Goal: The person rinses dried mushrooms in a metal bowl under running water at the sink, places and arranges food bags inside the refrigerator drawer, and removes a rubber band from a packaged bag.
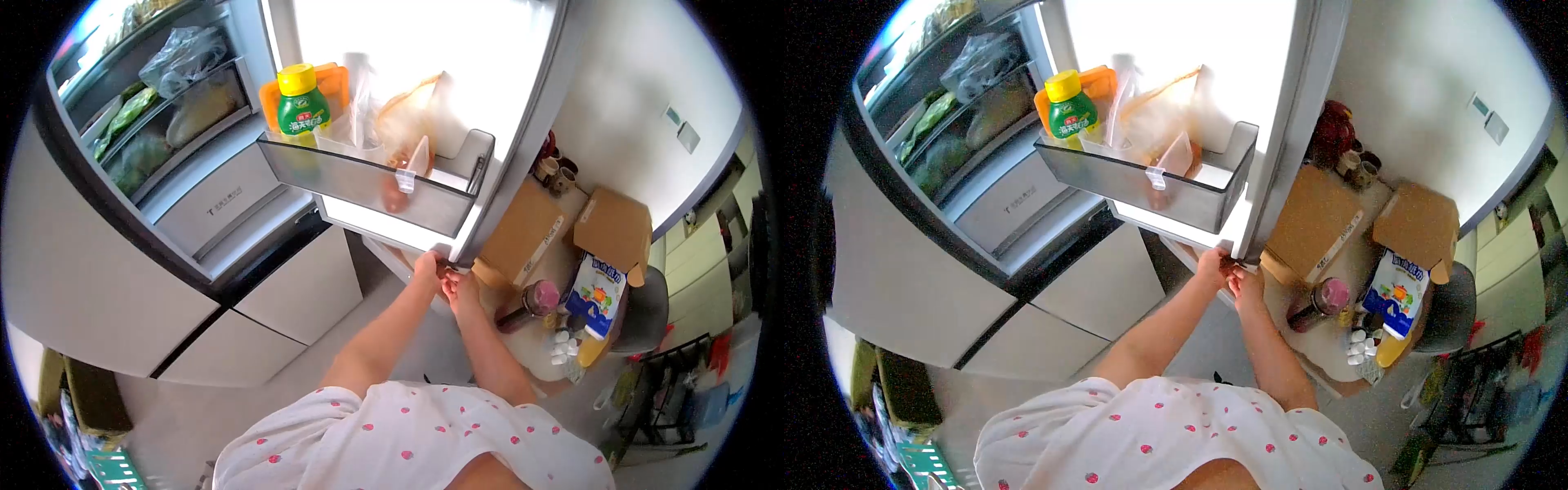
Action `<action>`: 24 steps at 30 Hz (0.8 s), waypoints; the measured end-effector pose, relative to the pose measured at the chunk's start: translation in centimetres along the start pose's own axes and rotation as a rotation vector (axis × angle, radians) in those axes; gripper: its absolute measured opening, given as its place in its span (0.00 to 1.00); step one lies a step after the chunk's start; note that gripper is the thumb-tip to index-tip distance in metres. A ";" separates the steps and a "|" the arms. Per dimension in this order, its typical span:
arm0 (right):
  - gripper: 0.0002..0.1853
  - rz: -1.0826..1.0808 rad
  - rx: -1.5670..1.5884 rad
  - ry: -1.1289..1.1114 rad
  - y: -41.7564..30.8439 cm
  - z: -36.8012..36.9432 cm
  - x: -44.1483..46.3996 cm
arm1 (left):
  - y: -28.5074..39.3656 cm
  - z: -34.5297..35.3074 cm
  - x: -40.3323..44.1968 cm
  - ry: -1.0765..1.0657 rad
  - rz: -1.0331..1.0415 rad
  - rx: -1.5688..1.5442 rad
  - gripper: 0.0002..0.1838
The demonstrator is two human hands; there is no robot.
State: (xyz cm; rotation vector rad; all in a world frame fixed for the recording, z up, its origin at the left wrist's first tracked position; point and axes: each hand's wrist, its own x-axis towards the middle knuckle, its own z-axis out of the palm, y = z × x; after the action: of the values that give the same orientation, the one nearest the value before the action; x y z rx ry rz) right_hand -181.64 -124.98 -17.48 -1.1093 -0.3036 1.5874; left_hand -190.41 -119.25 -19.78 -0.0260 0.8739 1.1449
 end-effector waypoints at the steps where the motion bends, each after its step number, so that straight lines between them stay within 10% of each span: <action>1: 0.41 0.003 -0.020 -0.030 -0.2 0.3 0.1 | 0.0 0.2 -0.1 0.010 0.035 -0.001 0.07; 2: 0.42 0.009 -0.041 -0.061 -0.3 0.7 0.2 | 0.1 0.2 -0.1 0.012 0.044 -0.011 0.07; 3: 0.23 -0.016 -0.010 0.124 0.3 1.3 0.1 | 0.1 0.1 -0.3 0.008 0.031 -0.012 0.08; 22: 0.14 0.137 -0.187 -0.024 6.7 -3.7 -5.5 | -3.0 -6.7 -5.1 0.373 0.074 0.266 0.16; 24: 0.14 0.133 -0.215 -0.187 7.6 -5.0 -6.0 | -4.4 -10.9 -0.1 0.345 0.335 0.559 0.16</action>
State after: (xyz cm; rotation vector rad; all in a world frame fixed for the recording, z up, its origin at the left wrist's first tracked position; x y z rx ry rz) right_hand -182.92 -134.61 -22.49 -1.1647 -0.5456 1.8131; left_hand -193.33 -126.05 -28.84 0.4058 1.5264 1.1851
